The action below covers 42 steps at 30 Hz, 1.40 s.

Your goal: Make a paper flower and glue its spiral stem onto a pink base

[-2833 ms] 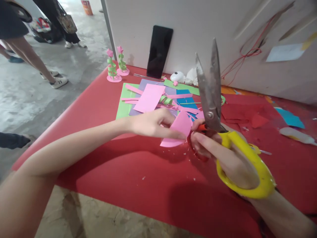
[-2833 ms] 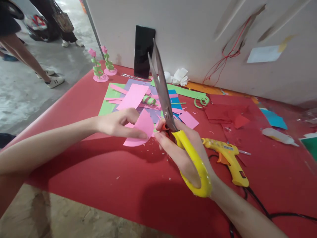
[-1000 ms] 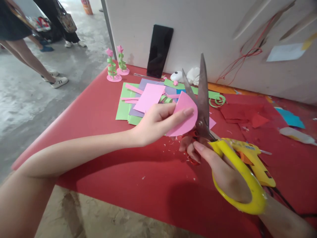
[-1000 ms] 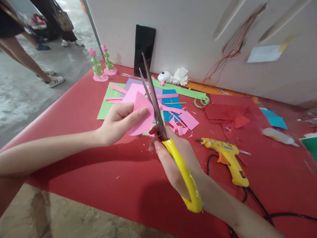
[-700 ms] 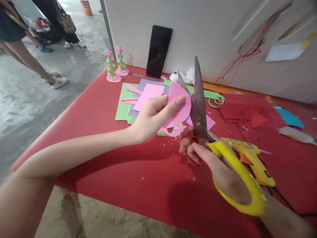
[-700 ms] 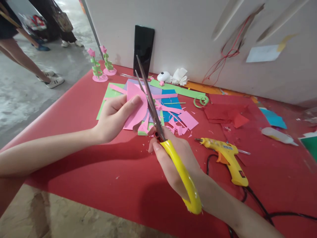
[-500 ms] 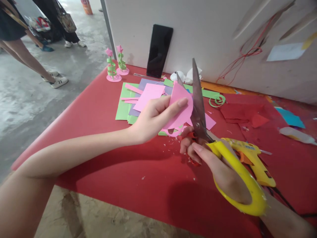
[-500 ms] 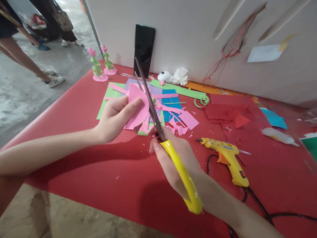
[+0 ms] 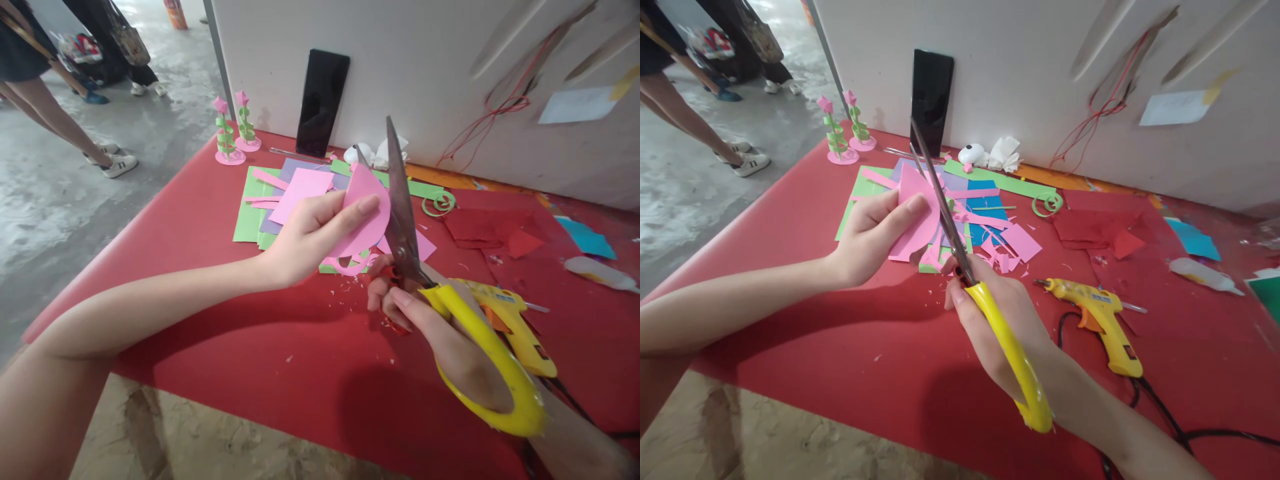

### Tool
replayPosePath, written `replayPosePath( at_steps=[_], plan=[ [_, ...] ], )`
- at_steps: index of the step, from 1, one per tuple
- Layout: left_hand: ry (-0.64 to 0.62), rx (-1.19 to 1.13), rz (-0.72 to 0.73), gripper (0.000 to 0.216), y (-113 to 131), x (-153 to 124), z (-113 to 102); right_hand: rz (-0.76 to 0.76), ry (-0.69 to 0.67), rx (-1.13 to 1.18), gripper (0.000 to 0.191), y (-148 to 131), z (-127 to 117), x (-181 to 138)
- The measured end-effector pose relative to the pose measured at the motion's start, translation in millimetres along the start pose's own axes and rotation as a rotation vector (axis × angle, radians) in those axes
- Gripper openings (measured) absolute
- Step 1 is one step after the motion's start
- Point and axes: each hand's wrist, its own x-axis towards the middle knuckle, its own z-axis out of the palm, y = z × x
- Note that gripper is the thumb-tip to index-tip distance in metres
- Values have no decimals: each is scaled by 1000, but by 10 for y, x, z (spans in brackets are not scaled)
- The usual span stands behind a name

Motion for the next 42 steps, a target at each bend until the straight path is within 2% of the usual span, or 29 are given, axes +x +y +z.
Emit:
replayPosePath(
  at_steps=[3, 9, 14, 26, 32, 39, 42],
  plan=[
    [12, 5, 18, 49, -12, 5, 1, 5, 5, -21, 31, 31, 7, -5],
    [35, 30, 10, 53, -27, 5, 12, -8, -67, -73, 36, 28, -18, -4],
    [29, 35, 22, 54, -25, 1, 13, -4, -59, -90, 36, 5, -25, 1],
    [23, 13, 2, 53, -19, 6, 1, 34, -25, 45, 37, 1, 16, -34],
    [-11, -55, -37, 51, -31, 38, -33, 37, -20, 31, 36, -31, 8, -19],
    [-69, -62, -98, 54, -24, 62, -89, 48, -10, -6, 42, -60, 5, -2],
    [-67, -78, -89, 49, -22, 55, -94, 28, -9, 36, 45, -26, -11, -3]
  ],
)
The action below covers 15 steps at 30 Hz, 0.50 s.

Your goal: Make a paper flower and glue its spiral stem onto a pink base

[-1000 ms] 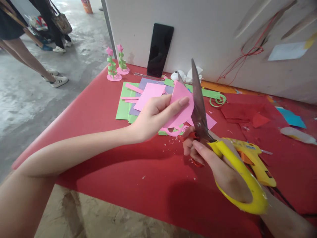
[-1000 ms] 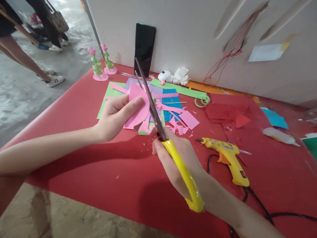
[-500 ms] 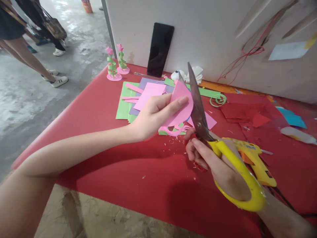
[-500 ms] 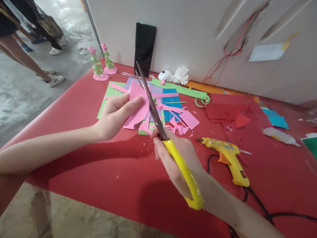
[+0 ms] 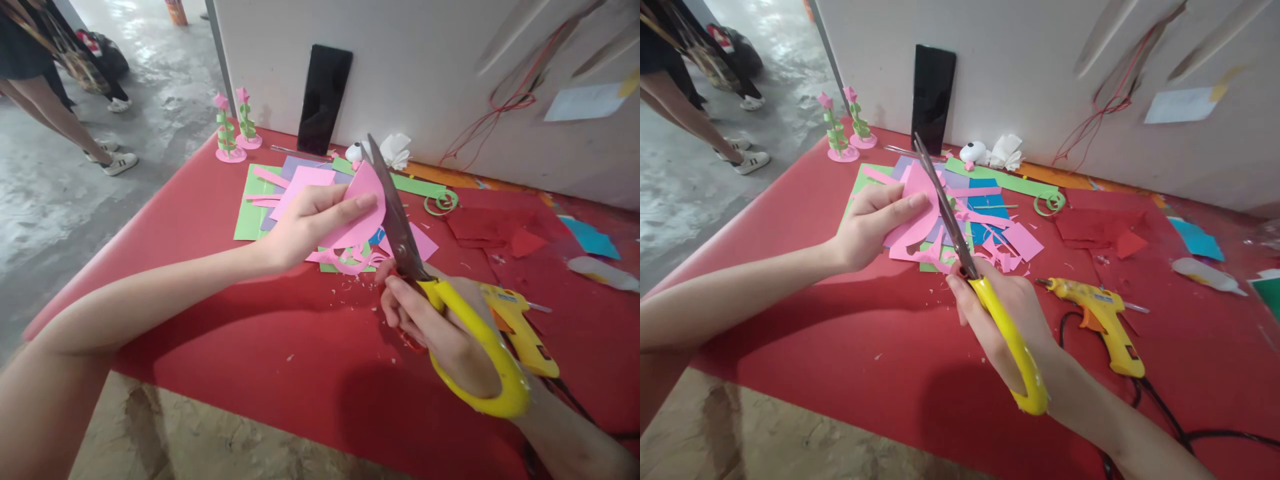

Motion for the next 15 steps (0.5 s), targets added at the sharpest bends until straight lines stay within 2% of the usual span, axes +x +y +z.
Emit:
replayPosePath(
  at_steps=[5, 15],
  plan=[
    [27, -7, -29, 40, 3, -11, 5, 29, -81, 51, 44, 103, -32, 13],
    [8, 13, -65, 42, 40, -15, 32, 17, -57, 40, 37, 122, -9, 34]
  ],
)
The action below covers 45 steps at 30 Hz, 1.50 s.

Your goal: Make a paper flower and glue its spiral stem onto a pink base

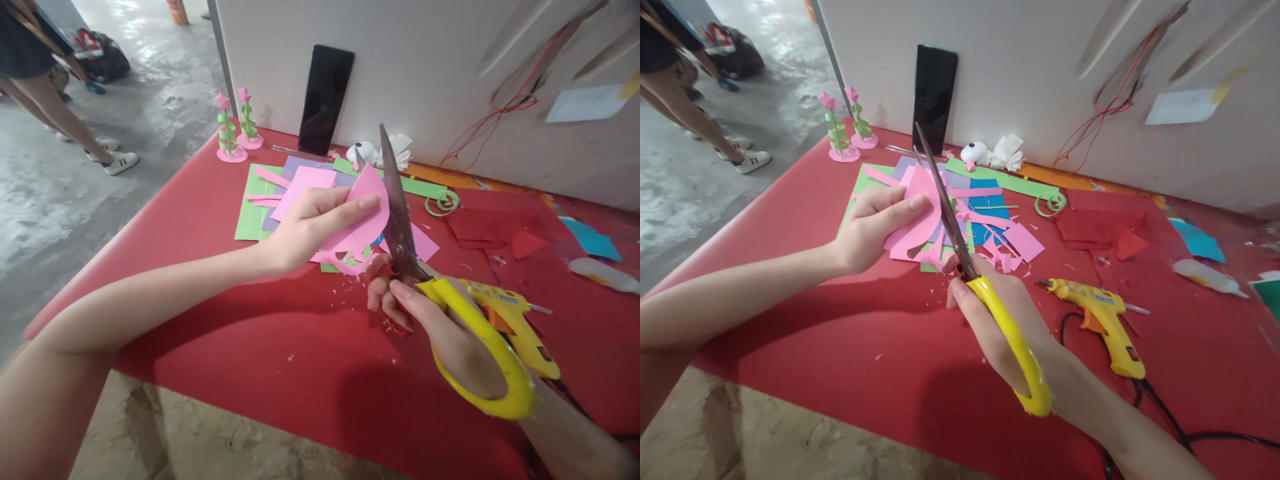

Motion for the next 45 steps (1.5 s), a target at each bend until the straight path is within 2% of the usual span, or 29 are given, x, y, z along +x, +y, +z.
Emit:
replayPosePath(
  at_steps=[10, 16, 21, 27, 31, 36, 40, 42, 45],
  plan=[
    [-40, -82, -59, 38, -3, -7, 4, -26, -3, -8, 33, -52, -6, -5],
    [-37, -93, -71, 40, -22, -1, -6, -27, 7, -14, 42, -23, 5, -1],
    [-77, -126, -52, 38, -18, -3, -8, -45, -8, -112, 43, -97, -40, -19],
    [-49, -84, -32, 46, -12, 0, -20, -29, 2, -122, 47, -125, -78, -45],
    [-40, -31, -26, 41, -20, -2, -27, -27, 28, -72, 45, -143, -50, -39],
    [24, 121, 61, 43, -34, 11, -20, 95, 103, 195, 49, -197, -61, 15],
    [11, 342, 156, 40, -75, 27, -27, 90, 85, 287, 56, -254, -117, 105],
    [-37, 502, 276, 32, -126, 25, -41, 66, 18, 300, 57, -270, -142, 136],
    [-25, 836, 611, 23, -215, 11, -67, 71, -72, 337, 56, -274, -164, 148]
  ],
)
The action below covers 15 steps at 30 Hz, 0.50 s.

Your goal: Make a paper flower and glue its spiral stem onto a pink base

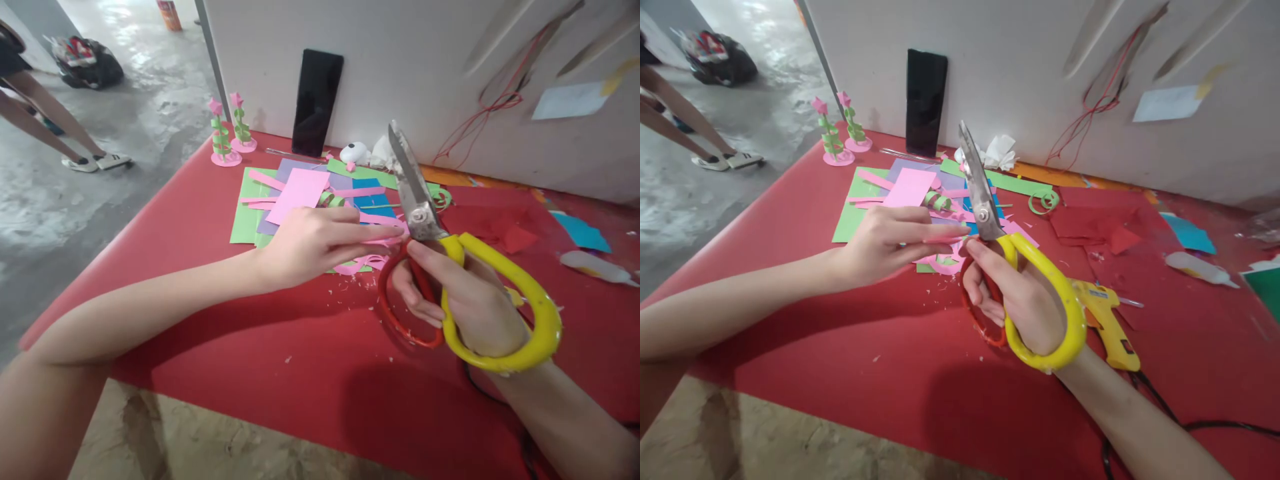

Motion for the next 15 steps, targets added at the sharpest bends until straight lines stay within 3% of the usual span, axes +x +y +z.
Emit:
replayPosePath(
  at_steps=[3, 6, 10, 15],
  plan=[
    [137, 337, 317, 25, -27, -39, 20, 17, -33, 46, 53, -10, 3, -9],
    [185, 452, 460, 23, -17, -43, 26, 49, -68, 59, 52, -32, 20, -20],
    [133, 313, 281, 31, 5, -28, 51, 31, -6, 32, 51, -30, 18, -33],
    [230, -364, -128, 17, 24, 21, 29, -67, 100, -33, 46, -5, -25, -22]
  ],
)
